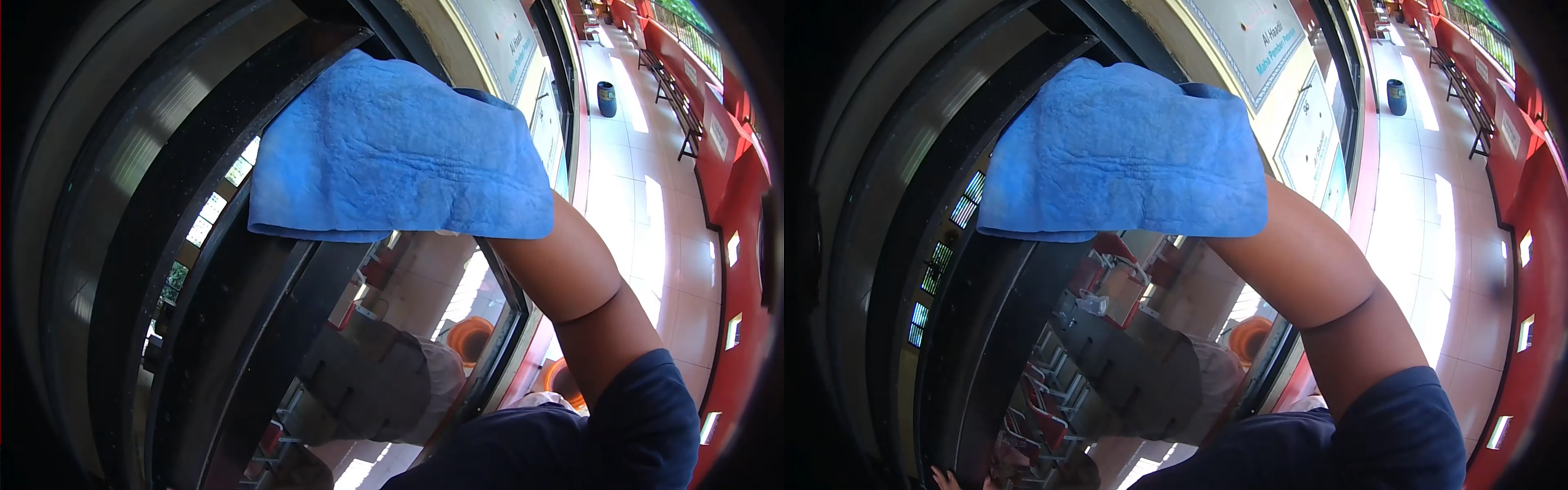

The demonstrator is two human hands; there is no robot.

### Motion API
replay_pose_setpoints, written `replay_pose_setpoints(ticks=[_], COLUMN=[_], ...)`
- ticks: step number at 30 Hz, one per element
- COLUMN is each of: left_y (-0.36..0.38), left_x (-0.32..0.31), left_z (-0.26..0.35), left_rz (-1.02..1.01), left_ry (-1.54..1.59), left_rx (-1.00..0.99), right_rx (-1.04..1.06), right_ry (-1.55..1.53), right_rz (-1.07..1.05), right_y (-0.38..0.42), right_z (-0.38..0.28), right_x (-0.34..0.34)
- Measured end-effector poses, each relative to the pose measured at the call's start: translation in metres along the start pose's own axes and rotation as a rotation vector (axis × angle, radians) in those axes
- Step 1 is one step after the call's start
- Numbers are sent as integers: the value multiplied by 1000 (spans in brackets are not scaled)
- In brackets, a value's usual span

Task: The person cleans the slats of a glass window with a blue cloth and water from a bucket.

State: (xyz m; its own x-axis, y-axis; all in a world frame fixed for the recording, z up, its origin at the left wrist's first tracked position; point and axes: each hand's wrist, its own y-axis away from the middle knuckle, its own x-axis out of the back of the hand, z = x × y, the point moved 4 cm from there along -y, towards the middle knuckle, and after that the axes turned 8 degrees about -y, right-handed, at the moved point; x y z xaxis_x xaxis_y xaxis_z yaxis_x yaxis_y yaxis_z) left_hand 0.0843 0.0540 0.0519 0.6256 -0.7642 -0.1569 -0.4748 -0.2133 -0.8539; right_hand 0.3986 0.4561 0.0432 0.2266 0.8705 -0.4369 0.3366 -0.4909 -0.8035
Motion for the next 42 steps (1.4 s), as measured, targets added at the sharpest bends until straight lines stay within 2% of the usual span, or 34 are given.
replay_pose_setpoints(ticks=[7,13,19,23,24,27,29,30,32,36,38,39,41,42], left_y=[3,6,1,0,-1,-1,-2,-2,-1,-1,0,1,3,1], left_x=[0,-1,0,0,2,1,-2,-1,-1,-2,-4,-5,-5,-5], left_z=[-3,-5,-5,-5,-4,-4,-4,-3,-4,-8,-7,-8,-7,-6], left_rz=[-17,-28,-23,-25,-31,-13,-1,2,-2,-1,12,13,10,8], left_ry=[24,11,-2,2,0,10,17,18,13,18,17,7,-3,-4], left_rx=[62,66,81,93,94,85,73,62,55,51,59,60,56,55], right_rx=[-10,-6,49,120,101,37,-7,-25,-32,14,-5,77,191,179], right_ry=[-35,-153,-399,-410,-423,-125,-116,-262,-292,184,962,1370,1831,1922], right_rz=[43,-6,-276,-403,-365,-167,-7,73,187,311,127,-6,-154,-181], right_y=[24,34,39,45,47,49,52,56,62,82,81,79,75,70], right_z=[4,6,-5,-6,-8,-22,-30,-31,-30,-47,-76,-88,-105,-110], right_x=[-22,-39,-59,-52,-49,-44,-46,-53,-53,-42,-48,-56,-67,-69])
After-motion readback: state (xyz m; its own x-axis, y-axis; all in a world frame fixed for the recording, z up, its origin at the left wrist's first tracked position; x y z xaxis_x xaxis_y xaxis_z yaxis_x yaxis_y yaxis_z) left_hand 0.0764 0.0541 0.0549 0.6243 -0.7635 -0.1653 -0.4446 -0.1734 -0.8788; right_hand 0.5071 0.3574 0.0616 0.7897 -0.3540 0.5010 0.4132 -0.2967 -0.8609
